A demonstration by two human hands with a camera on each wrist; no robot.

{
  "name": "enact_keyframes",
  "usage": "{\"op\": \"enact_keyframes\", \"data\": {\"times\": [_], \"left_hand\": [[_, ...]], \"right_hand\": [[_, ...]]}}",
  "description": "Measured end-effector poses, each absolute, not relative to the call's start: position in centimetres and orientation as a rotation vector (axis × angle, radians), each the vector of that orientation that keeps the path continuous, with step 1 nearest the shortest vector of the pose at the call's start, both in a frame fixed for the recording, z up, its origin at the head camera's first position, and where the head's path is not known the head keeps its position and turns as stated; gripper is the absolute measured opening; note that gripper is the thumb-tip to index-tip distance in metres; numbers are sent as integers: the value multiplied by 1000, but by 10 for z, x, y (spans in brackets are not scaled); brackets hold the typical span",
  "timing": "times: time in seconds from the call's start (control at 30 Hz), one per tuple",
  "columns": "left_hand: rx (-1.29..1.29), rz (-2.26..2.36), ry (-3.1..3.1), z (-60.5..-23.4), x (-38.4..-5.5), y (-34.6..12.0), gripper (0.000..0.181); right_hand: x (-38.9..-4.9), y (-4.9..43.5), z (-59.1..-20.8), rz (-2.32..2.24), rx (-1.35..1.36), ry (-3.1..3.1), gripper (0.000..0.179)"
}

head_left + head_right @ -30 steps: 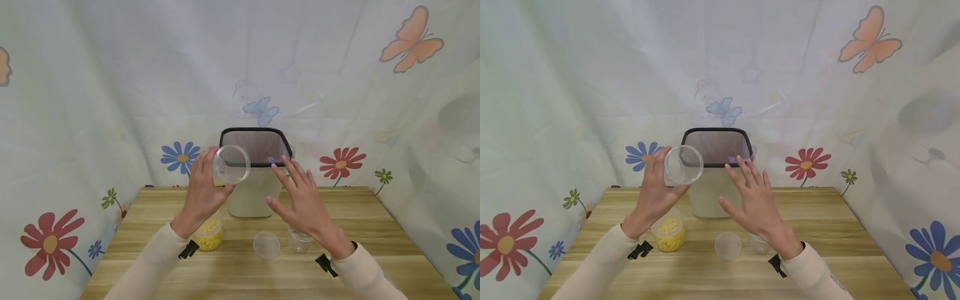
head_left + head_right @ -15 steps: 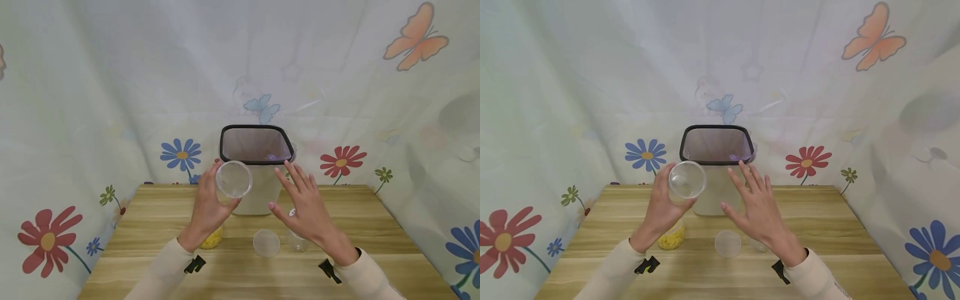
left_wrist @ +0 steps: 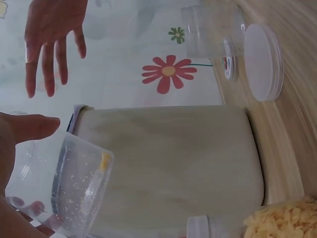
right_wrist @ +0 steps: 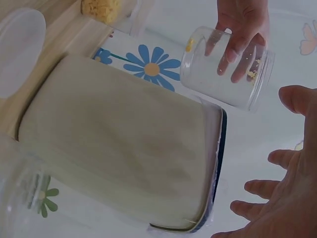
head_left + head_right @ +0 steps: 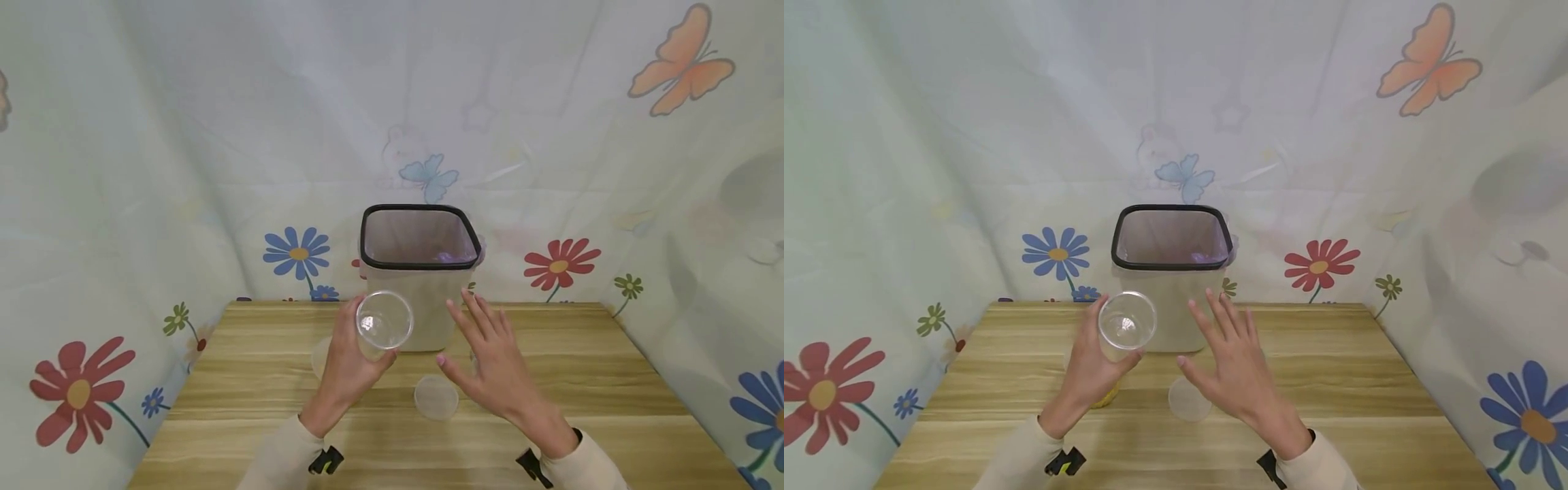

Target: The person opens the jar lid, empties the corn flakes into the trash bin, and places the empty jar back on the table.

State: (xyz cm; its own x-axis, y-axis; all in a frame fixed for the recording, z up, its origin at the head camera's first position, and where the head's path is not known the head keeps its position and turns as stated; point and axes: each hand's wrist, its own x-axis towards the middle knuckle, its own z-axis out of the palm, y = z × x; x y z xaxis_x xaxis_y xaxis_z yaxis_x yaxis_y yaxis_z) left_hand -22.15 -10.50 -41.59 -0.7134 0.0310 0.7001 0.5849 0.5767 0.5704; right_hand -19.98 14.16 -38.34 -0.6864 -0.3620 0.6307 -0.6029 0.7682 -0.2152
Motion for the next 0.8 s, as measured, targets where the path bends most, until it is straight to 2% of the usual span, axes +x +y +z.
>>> {"op": "enact_keyframes", "data": {"times": [0.8], "left_hand": [[-401, -1238, -2300, -478, -217, -78, 103]], "right_hand": [[-193, 141, -423, 601, 701, -2441, 82]]}}
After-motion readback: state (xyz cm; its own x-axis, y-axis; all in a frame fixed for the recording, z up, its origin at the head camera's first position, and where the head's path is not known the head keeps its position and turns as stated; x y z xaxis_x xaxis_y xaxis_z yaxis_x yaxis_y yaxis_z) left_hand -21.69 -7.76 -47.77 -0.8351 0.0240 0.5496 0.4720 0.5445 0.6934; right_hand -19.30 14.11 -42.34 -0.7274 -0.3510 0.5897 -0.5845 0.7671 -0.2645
